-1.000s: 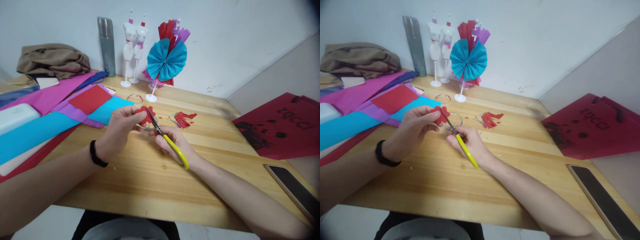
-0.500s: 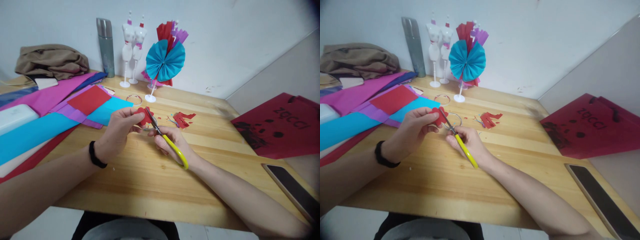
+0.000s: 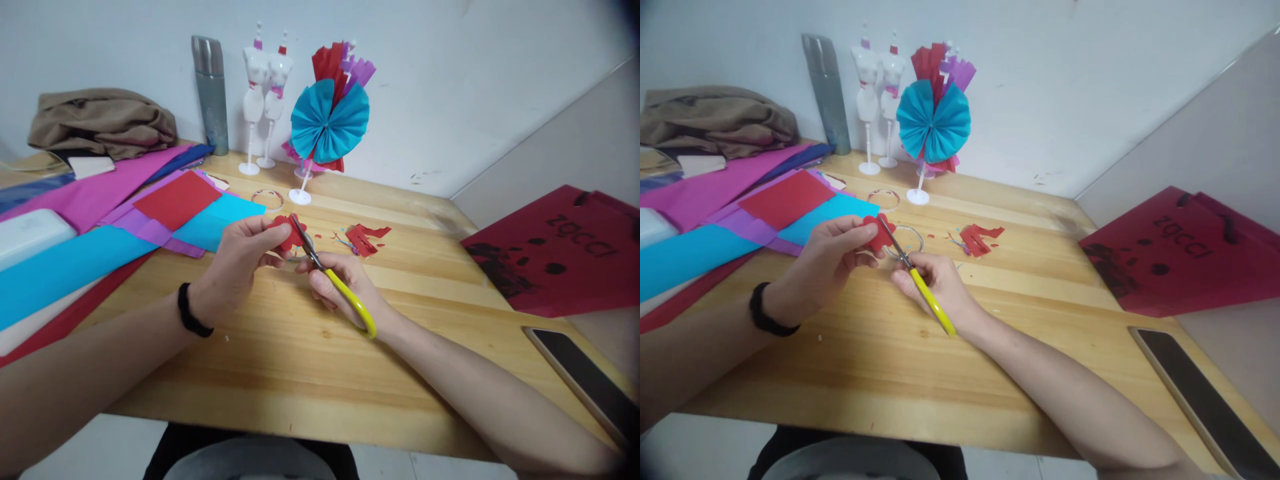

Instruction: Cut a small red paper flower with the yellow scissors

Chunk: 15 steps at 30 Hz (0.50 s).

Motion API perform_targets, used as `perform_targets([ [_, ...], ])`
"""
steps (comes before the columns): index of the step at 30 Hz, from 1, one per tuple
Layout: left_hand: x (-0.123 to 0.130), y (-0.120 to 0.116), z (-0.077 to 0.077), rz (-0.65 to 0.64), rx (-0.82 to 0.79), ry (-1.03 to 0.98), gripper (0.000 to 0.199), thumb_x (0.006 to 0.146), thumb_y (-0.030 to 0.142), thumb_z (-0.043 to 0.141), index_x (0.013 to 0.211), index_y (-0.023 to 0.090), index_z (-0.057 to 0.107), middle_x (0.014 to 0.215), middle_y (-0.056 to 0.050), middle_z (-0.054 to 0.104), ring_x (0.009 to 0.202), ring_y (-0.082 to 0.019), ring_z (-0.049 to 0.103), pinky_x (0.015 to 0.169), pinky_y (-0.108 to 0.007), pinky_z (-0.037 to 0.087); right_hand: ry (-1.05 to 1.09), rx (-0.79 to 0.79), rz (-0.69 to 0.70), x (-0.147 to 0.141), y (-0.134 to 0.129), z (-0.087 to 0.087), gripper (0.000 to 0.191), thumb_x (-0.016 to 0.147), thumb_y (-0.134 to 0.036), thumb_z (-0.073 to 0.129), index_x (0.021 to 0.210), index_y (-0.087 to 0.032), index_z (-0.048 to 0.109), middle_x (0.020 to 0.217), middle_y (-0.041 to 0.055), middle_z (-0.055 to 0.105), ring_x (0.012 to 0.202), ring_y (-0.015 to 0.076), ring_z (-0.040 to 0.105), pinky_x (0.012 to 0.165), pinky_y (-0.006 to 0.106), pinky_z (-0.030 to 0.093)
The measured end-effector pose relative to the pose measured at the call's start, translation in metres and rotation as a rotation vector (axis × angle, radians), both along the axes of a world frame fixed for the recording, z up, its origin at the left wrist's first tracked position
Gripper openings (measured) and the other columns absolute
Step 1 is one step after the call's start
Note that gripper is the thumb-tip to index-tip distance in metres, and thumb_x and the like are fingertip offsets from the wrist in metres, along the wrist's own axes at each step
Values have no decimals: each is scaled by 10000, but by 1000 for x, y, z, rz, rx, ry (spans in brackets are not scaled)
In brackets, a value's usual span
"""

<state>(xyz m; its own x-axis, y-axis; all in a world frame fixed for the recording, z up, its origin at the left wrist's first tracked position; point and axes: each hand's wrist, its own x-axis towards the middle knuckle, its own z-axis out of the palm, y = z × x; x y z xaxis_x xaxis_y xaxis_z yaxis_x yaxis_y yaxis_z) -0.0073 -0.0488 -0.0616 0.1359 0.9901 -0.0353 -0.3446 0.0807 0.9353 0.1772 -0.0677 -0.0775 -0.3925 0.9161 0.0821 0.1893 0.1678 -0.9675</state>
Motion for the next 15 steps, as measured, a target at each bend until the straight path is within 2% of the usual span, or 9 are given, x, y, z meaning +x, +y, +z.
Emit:
perform_targets([
  [15, 1, -1, -1, 6, -29, -3, 205, 683, 297, 843, 667, 149, 703, 643, -24, 686, 597, -114, 614, 569, -221, 464, -14, -25, -7, -1, -2, 4, 533, 805, -712, 728, 750, -202, 583, 599, -46, 462, 529, 102, 378, 478, 259, 290],
])
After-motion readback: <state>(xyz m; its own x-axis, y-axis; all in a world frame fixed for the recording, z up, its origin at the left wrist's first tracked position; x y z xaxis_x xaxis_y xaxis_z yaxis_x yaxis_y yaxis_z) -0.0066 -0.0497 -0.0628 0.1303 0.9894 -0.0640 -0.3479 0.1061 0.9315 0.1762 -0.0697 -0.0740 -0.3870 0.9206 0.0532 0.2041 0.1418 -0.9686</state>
